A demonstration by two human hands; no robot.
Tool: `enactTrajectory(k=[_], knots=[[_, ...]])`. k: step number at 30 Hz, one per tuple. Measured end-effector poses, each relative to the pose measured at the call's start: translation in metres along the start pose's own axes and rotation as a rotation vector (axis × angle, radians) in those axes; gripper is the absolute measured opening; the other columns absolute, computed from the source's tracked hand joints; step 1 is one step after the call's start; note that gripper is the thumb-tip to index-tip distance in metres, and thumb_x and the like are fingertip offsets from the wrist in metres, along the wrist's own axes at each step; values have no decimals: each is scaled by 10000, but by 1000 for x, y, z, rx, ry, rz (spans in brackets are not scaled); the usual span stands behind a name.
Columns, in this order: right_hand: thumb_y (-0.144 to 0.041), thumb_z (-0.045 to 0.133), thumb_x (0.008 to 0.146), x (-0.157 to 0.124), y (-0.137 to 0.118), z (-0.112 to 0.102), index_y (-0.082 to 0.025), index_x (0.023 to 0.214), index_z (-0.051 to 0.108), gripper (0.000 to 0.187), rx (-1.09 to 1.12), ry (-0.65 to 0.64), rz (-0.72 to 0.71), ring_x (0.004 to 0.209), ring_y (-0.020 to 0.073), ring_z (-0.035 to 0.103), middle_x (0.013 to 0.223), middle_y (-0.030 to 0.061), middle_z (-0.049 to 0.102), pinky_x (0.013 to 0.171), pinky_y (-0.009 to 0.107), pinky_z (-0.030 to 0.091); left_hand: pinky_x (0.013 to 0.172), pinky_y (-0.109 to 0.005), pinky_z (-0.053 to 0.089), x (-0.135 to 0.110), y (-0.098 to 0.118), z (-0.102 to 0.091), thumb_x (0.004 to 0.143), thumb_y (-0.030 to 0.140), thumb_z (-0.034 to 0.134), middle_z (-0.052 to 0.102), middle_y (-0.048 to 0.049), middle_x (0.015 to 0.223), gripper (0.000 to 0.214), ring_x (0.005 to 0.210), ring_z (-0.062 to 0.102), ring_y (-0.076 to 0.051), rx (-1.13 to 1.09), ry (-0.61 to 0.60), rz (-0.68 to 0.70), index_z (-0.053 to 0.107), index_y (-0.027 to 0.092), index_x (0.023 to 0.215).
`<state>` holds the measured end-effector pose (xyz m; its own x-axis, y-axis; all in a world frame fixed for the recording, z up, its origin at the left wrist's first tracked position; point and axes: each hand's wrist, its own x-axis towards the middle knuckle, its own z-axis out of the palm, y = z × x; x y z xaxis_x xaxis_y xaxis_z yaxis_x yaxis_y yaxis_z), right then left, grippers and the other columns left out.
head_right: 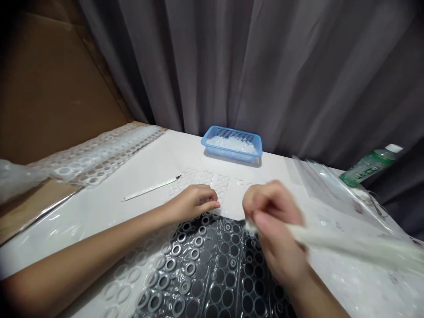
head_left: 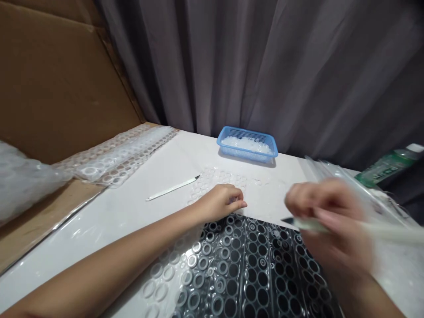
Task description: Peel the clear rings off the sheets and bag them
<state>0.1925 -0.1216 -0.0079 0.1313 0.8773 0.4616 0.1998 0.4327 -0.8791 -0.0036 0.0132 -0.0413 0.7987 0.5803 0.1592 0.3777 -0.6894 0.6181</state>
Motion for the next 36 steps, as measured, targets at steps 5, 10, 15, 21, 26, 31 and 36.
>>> enactTrajectory(k=[5,10,15,21,26,31,36], knots=[[-462,335,933,14,74,33,-208,696,498,384,-15,-115,366,500,117,424,571,-22,452,450,237,333,638,-252,409,-4,1,7,875,239,566,584,-47,836,129,728,558,-145,160,-180,-25,683,185,880],[-662,326,878,4,92,42,-212,697,498,515,-139,-71,536,411,117,457,469,-29,485,426,234,365,641,-262,418,-5,0,12,852,260,596,617,-45,836,117,737,576,-160,220,-244,-72,689,207,898],[-701,400,830,5,86,42,-215,662,476,520,-148,-111,552,469,142,563,515,-12,545,460,239,438,619,-250,412,-3,0,13,812,212,596,637,-30,776,108,693,572,-144,242,-244,-48,685,198,870],[-585,417,881,7,84,42,-221,609,411,453,-257,-186,463,496,147,566,525,-2,573,521,265,432,567,-247,395,-2,6,17,823,223,552,647,-32,748,129,661,582,-152,364,-259,-55,674,185,837],[-466,481,864,7,81,43,-223,570,381,395,-338,-169,438,525,153,557,525,2,581,533,273,403,550,-249,397,-3,6,19,833,227,521,643,-35,730,144,646,586,-160,389,-244,-47,651,180,791],[-434,460,884,5,83,43,-221,583,402,373,-359,-196,398,553,155,559,532,-3,573,546,270,388,553,-258,397,-3,6,19,824,224,525,653,-46,726,142,643,583,-170,353,-234,-58,642,179,757],[-348,446,871,7,81,44,-223,560,346,350,-466,-223,372,516,140,495,511,-12,532,516,264,341,576,-264,397,-3,4,15,831,215,502,660,-55,745,154,658,582,-164,285,-218,-30,645,168,799]])
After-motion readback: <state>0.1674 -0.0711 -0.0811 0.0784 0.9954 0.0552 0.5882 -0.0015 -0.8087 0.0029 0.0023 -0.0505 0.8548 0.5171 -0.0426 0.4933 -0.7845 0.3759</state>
